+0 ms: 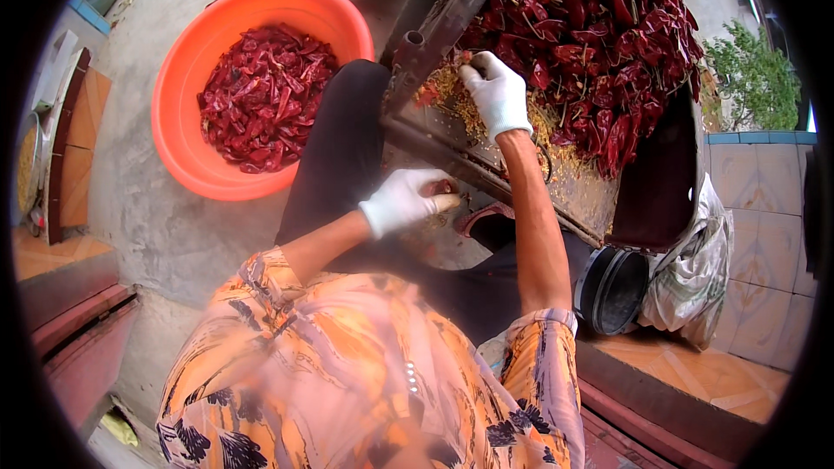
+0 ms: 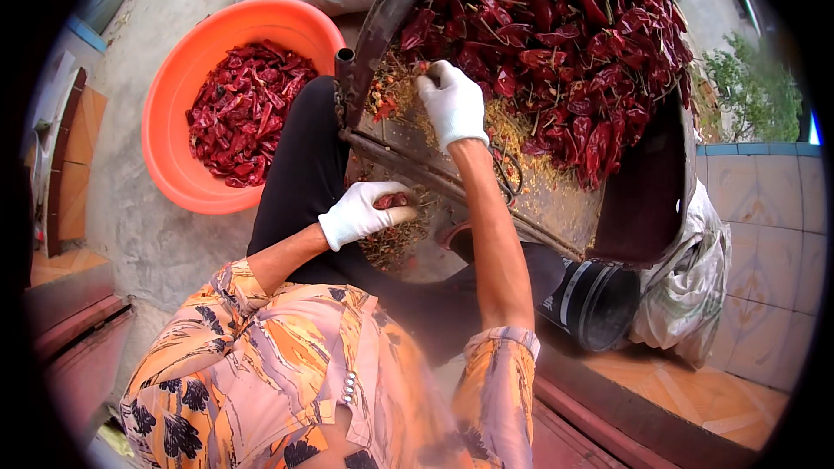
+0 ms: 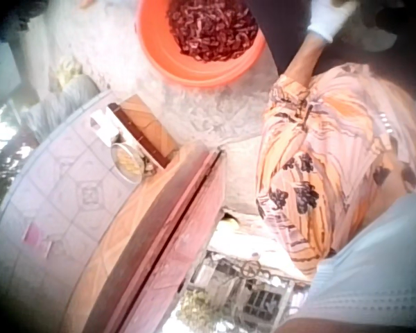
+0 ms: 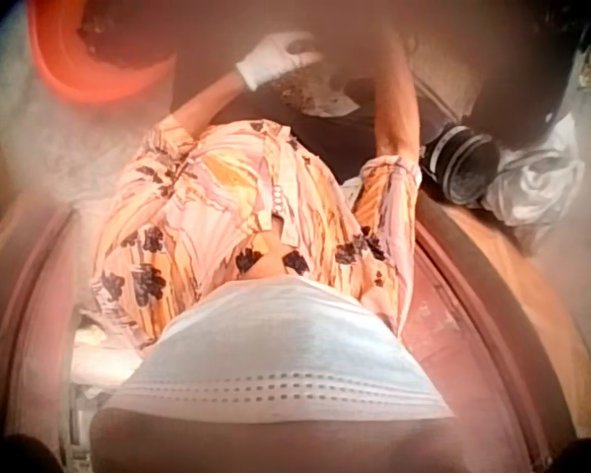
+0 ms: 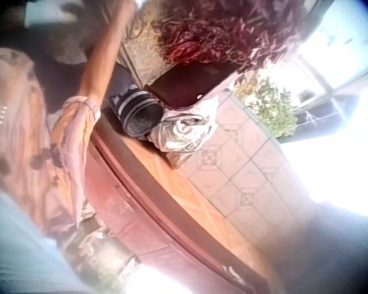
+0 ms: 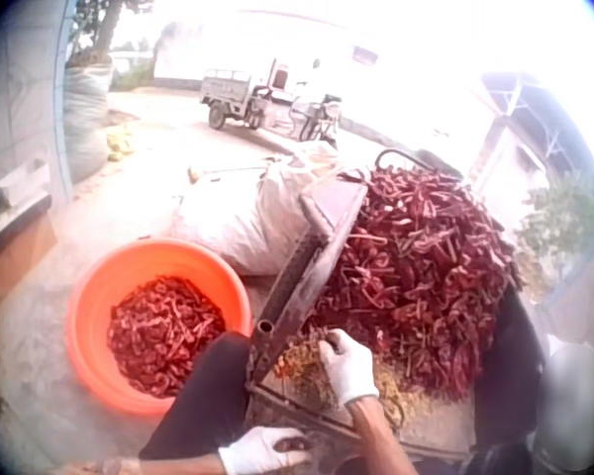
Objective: The person sits on the ground and uses scissors to trim the stems off dried red chilies. They pick each chili from a large pile, cut the stem, and drop the trimmed chili into a red basin. The process is repetitive and continuous throughout the clip.
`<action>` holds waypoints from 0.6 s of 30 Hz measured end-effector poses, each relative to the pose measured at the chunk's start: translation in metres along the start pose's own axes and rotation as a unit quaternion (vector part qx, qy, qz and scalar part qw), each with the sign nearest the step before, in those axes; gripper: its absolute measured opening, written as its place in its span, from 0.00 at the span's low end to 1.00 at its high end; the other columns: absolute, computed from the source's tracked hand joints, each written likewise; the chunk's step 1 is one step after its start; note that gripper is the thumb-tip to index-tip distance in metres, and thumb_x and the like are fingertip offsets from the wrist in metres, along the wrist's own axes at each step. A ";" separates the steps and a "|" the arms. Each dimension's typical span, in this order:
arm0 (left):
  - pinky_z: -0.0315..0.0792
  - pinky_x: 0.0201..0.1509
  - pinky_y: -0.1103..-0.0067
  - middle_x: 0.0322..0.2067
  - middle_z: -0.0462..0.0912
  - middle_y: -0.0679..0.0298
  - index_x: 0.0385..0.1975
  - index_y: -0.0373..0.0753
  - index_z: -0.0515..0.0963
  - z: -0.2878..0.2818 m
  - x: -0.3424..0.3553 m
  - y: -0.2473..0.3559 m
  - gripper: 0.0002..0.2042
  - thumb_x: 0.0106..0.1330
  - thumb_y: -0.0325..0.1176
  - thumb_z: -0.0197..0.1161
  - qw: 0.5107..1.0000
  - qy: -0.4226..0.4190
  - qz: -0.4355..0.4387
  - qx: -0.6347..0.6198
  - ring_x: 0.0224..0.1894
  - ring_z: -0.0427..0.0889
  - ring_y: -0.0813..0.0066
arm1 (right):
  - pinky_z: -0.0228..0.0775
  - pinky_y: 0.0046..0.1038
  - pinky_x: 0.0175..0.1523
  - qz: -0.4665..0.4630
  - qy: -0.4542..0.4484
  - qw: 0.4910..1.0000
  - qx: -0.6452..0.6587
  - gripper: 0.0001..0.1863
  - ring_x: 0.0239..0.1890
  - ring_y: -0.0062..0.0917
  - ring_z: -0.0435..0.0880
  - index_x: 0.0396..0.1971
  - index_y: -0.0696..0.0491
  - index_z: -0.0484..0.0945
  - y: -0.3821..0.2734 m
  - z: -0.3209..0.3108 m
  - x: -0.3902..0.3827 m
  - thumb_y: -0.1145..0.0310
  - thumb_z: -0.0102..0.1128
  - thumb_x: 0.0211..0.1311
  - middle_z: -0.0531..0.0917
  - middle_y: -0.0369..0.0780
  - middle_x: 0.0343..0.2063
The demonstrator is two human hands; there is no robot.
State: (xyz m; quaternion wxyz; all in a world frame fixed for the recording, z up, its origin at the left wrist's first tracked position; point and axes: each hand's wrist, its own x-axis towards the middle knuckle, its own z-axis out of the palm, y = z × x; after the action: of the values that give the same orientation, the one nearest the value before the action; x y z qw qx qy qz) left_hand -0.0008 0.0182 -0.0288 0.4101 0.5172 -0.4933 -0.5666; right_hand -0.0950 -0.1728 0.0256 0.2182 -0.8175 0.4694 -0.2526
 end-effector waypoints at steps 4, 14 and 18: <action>0.73 0.44 0.81 0.30 0.82 0.67 0.41 0.35 0.78 0.003 0.001 -0.002 0.18 0.55 0.36 0.73 0.999 0.038 0.021 -0.018 0.35 0.78 0.82 | 0.73 0.22 0.36 0.050 0.014 0.996 0.066 0.18 0.28 0.15 0.78 0.54 0.56 0.76 0.002 -0.014 -0.016 0.67 0.58 0.67 0.85 0.38 0.33; 0.71 0.26 0.85 0.28 0.79 0.68 0.44 0.37 0.76 -0.006 0.009 0.026 0.10 0.65 0.31 0.63 0.974 0.041 0.001 -0.223 0.23 0.79 0.81 | 0.76 0.29 0.42 0.171 -0.107 0.975 0.089 0.16 0.35 0.31 0.86 0.45 0.54 0.81 -0.008 -0.100 -0.086 0.61 0.61 0.62 0.85 0.46 0.35; 0.71 0.31 0.83 0.30 0.80 0.67 0.48 0.36 0.74 -0.001 0.025 0.064 0.15 0.65 0.34 0.63 0.963 -0.003 0.037 -0.267 0.24 0.80 0.80 | 0.72 0.26 0.32 0.187 -0.173 0.959 0.121 0.14 0.26 0.22 0.81 0.42 0.55 0.82 0.009 -0.107 -0.071 0.62 0.59 0.64 0.84 0.41 0.28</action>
State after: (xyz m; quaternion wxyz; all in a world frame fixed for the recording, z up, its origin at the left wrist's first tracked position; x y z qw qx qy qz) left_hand -0.0057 -0.0182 0.0298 0.5526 0.3683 -0.3445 -0.6636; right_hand -0.1971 -0.1275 0.0888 0.4372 -0.7137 0.5346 -0.1168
